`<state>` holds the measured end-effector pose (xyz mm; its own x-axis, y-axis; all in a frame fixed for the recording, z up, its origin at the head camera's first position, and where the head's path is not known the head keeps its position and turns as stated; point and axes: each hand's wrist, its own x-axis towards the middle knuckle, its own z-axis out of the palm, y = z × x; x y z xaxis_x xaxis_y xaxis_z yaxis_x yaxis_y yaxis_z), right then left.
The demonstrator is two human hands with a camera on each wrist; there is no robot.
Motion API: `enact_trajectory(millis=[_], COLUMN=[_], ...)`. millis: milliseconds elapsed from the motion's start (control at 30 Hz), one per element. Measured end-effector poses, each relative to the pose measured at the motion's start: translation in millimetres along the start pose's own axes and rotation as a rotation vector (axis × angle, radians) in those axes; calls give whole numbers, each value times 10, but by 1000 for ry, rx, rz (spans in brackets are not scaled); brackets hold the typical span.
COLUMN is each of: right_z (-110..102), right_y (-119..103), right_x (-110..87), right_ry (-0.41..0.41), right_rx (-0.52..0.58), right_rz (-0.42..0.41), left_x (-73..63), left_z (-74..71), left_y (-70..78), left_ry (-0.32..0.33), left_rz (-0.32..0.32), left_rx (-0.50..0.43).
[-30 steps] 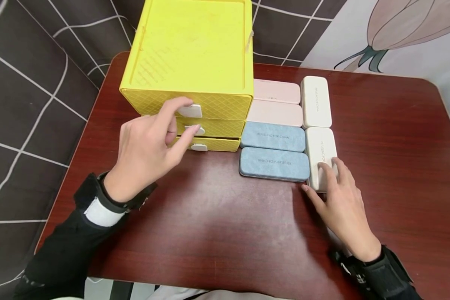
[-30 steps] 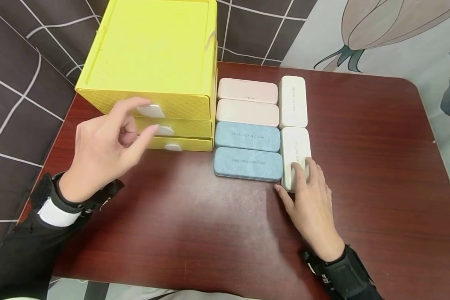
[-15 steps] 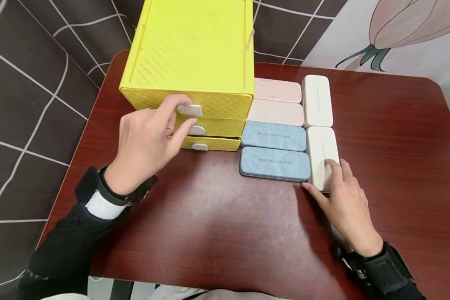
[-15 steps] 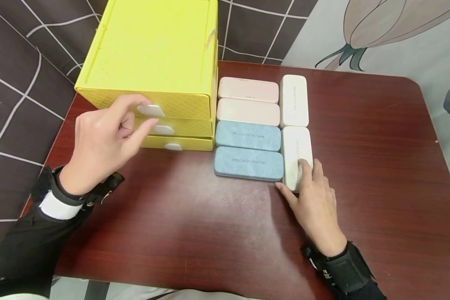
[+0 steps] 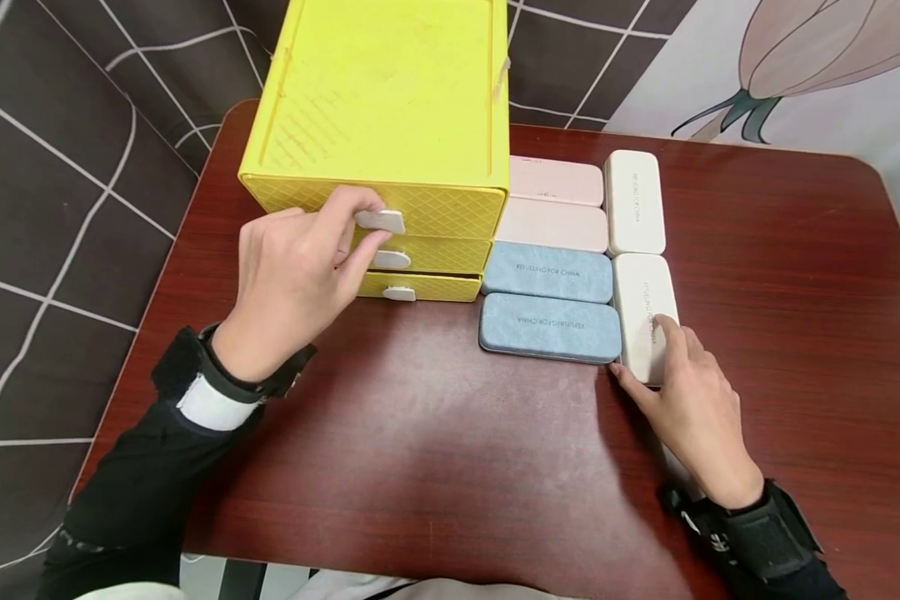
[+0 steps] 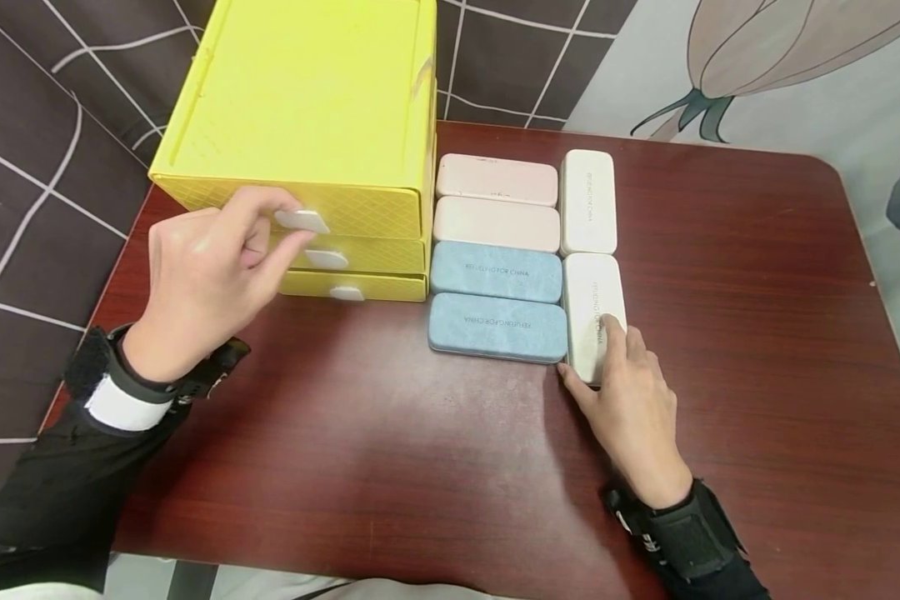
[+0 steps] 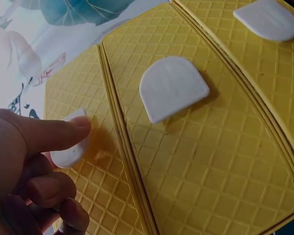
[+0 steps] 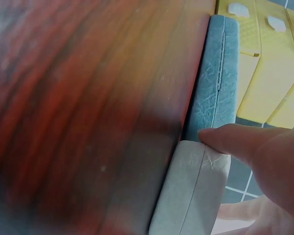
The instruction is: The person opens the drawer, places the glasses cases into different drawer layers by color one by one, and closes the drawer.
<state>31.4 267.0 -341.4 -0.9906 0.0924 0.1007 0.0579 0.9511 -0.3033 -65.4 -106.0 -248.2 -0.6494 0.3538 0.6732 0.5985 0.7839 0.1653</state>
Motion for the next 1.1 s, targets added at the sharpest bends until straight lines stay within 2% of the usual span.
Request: enact_trajectory(millis=[200,500,700,900,1100], right_z=[-8,-3,-21,-59,-107], right_y=[24,47,55,34,35], right_x=[-4,-2,-16,-35,-52], right_ry=[2,-14,-3,-14,23], right_rx=[-6,-5,-6,4,24], right_rz=[10,11,10,52,54], left_x=[-6,-34,-38,-44,-44], left_z=[12,47,49,44,44], left_y=[-4,1,-9,-4,0], left_ry=[19,102,113,119,131], left_rz=[11,10,17,23,31], left_rx=[10,-32,-50,-65,-78])
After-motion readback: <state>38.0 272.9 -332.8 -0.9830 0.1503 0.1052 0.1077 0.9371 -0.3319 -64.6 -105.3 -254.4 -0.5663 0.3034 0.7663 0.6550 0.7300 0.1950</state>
